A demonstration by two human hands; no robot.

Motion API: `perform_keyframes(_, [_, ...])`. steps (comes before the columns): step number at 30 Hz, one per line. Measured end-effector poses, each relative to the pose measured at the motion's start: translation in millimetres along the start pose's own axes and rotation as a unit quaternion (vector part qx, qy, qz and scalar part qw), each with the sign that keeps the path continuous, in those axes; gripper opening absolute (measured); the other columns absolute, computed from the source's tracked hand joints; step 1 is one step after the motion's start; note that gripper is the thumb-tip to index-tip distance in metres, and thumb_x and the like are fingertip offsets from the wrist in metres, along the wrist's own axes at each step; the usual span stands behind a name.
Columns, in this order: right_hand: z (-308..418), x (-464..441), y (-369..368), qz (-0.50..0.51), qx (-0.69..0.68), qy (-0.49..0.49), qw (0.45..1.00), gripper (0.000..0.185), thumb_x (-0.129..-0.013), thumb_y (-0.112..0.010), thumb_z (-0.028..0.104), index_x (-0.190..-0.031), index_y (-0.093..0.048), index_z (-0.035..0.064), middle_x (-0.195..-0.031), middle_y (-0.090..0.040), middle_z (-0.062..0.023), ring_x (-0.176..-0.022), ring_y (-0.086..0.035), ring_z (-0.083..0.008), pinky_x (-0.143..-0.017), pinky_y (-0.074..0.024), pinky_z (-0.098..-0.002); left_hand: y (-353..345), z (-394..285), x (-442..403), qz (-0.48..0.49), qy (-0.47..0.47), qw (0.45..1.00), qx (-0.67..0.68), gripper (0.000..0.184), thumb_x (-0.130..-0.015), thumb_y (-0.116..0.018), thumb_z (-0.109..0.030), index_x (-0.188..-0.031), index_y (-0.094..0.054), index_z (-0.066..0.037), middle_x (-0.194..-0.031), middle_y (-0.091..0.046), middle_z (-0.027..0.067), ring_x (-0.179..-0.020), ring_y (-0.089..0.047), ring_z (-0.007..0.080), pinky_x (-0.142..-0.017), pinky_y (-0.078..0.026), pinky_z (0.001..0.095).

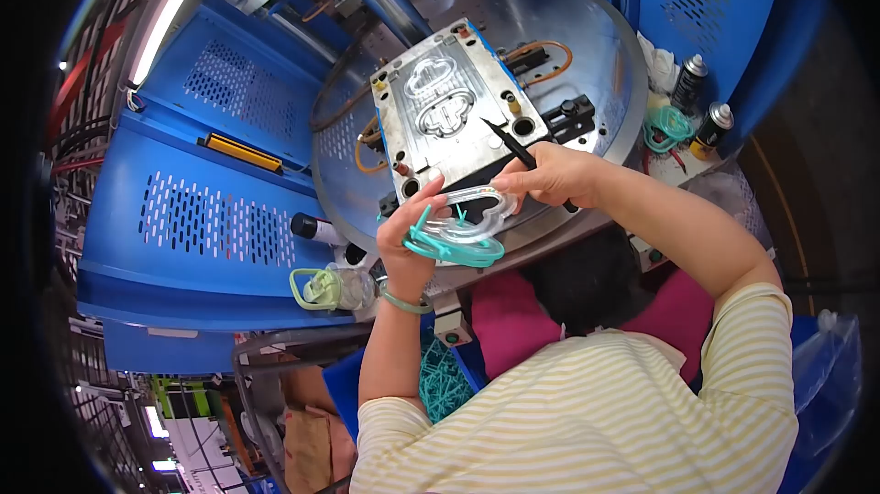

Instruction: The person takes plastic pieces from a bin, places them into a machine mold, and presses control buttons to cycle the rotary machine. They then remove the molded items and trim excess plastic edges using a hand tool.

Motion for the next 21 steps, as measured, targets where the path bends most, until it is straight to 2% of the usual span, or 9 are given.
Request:
perform_keyframes(2, [-7.7, 0.6, -4.0, -0.016, 0.050, 0.017, 0.998, 0.033, -0.076, -0.073, 0.025, -0.094, -0.065, -0.0020, -0.070, -0.062, -0.0054, -0.050, -0.044, -0.0046, -0.043, -0.0302, -0.0196, -4.7, -16.6, 3.1, -0.003, -0.018, 0.998, -0.065, 0.030, -0.073, -0.064, 0.006, -0.103, -0.064, 0.000, -0.114, -0.059, 0.0209, -0.101, -0.062, 0.0251, -0.082, -0.051, 0.0303])
perform_keyframes(3, [-11.2, 1.2, -4.2, -0.015, 0.048, 0.014, 0.999, 0.033, -0.076, -0.073, 0.025, -0.094, -0.065, -0.0020, -0.070, -0.062, -0.0054, -0.050, -0.044, -0.0046, -0.043, -0.0302, -0.0196, -6.5, -22.9, 4.0, -0.008, -0.045, 0.990, -0.130, 0.031, -0.073, -0.065, 0.005, -0.104, -0.064, 0.001, -0.114, -0.059, 0.0215, -0.103, -0.061, 0.0262, -0.084, -0.050, 0.0319])
perform_keyframes(5, [-11.3, 1.3, -2.8, -0.038, 0.081, 0.123, 0.988, 0.029, -0.078, -0.072, 0.019, -0.096, -0.064, -0.0020, -0.078, -0.064, -0.0052, -0.064, -0.057, -0.0076, -0.056, -0.0453, -0.0202, -6.2, -17.3, 8.0, -0.026, -0.060, 0.983, -0.169, 0.034, -0.072, -0.065, 0.006, -0.105, -0.064, -0.001, -0.116, -0.058, 0.0216, -0.107, -0.059, 0.0288, -0.086, -0.050, 0.0335])
perform_keyframes(6, [-8.1, 4.3, -2.1, -0.051, 0.075, 0.114, 0.989, 0.026, -0.079, -0.071, 0.014, -0.096, -0.063, -0.0030, -0.079, -0.064, -0.0054, -0.070, -0.060, -0.0093, -0.068, -0.0493, -0.0225, -4.0, -13.0, 12.3, -0.046, -0.050, 0.984, -0.165, 0.033, -0.073, -0.065, 0.007, -0.105, -0.064, -0.001, -0.119, -0.056, 0.0215, -0.110, -0.057, 0.0293, -0.087, -0.049, 0.0337])
perform_keyframes(9, [-9.7, 3.2, 2.9, -0.096, 0.125, 0.153, 0.976, 0.024, -0.079, -0.070, 0.015, -0.091, -0.064, -0.0044, -0.071, -0.063, -0.0036, -0.064, -0.057, -0.0066, -0.059, -0.0433, -0.0212, -0.9, -13.0, 24.7, -0.066, -0.031, 0.980, -0.184, 0.035, -0.073, -0.063, 0.008, -0.107, -0.064, -0.002, -0.124, -0.053, 0.0204, -0.113, -0.055, 0.0287, -0.087, -0.049, 0.0331])
perform_keyframes(13, [-11.6, -4.0, -0.4, -0.063, 0.111, 0.153, 0.980, 0.022, -0.080, -0.068, 0.013, -0.092, -0.061, -0.0047, -0.069, -0.062, -0.0037, -0.063, -0.057, -0.0066, -0.059, -0.0449, -0.0213, -7.3, -22.1, 27.0, 0.099, -0.111, 0.945, -0.293, 0.049, -0.064, -0.063, 0.007, -0.110, -0.063, -0.013, -0.122, -0.055, 0.0136, -0.097, -0.058, 0.0287, -0.072, -0.054, 0.0317])
perform_keyframes(17, [10.1, -13.7, -3.5, -0.091, 0.220, 0.123, 0.963, 0.023, -0.079, -0.069, 0.015, -0.091, -0.061, -0.0036, -0.066, -0.061, -0.0043, -0.063, -0.059, -0.0081, -0.058, -0.0446, -0.0223, -0.7, -17.9, 19.1, 0.109, -0.112, 0.932, -0.328, 0.044, -0.065, -0.064, 0.004, -0.107, -0.063, -0.010, -0.120, -0.057, 0.0105, -0.090, -0.061, 0.0267, -0.069, -0.053, 0.0319])
perform_keyframes(19, [25.1, -30.7, 3.5, -0.130, 0.336, 0.212, 0.908, 0.021, -0.079, -0.069, 0.016, -0.088, -0.063, -0.0014, -0.063, -0.061, -0.0055, -0.059, -0.058, -0.0098, -0.056, -0.0448, -0.0273, 3.8, -18.5, 8.7, 0.112, -0.094, 0.934, -0.325, 0.039, -0.067, -0.067, 0.002, -0.105, -0.064, -0.009, -0.117, -0.059, 0.0103, -0.087, -0.062, 0.0262, -0.069, -0.052, 0.0324])
perform_keyframes(21, [52.2, -50.6, 11.5, -0.175, 0.411, 0.220, 0.867, 0.021, -0.077, -0.069, 0.018, -0.089, -0.064, 0.0009, -0.063, -0.061, -0.0064, -0.057, -0.059, -0.0120, -0.056, -0.0444, -0.0287, 8.7, -16.9, -3.4, 0.128, -0.029, 0.915, -0.380, 0.040, -0.068, -0.065, 0.002, -0.107, -0.062, -0.007, -0.116, -0.059, 0.0094, -0.084, -0.063, 0.0253, -0.070, -0.052, 0.0330])
Point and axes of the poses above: each hand's wrist, its own x-axis away from the middle knuckle, its own y-axis out of the back of the hand, z = x × y, the point moved 1 cm from there along -x, towards the middle knuckle
